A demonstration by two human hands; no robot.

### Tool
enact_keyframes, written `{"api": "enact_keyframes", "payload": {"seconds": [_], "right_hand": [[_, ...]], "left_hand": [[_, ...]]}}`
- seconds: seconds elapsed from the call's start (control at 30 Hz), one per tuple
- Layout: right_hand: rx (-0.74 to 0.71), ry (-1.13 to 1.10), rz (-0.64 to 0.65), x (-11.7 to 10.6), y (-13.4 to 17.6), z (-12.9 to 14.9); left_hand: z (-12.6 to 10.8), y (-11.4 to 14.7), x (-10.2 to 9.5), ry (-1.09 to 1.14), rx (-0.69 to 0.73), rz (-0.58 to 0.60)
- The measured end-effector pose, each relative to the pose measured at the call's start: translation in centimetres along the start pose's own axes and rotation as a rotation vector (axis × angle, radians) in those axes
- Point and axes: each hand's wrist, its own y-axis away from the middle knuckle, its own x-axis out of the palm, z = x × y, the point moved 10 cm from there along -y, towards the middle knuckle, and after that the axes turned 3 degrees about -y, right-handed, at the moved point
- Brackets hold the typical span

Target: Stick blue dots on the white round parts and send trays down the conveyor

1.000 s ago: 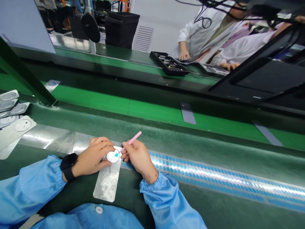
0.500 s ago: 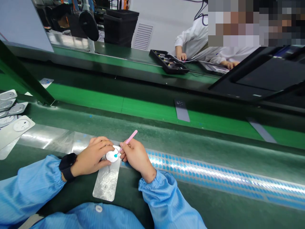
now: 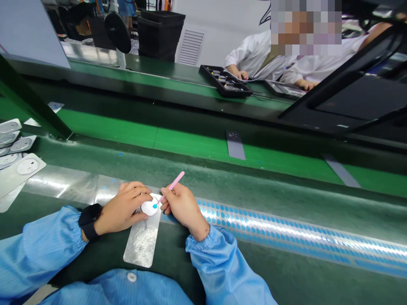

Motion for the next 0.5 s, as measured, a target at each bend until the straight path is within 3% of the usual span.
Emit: {"api": "enact_keyframes", "payload": {"seconds": [0.5], "right_hand": [[-0.032,0.268,-0.011,0.6,0.2,2.1]], "left_hand": [[-0.1,0.1,0.0,-0.002,0.002,-0.004]]}}
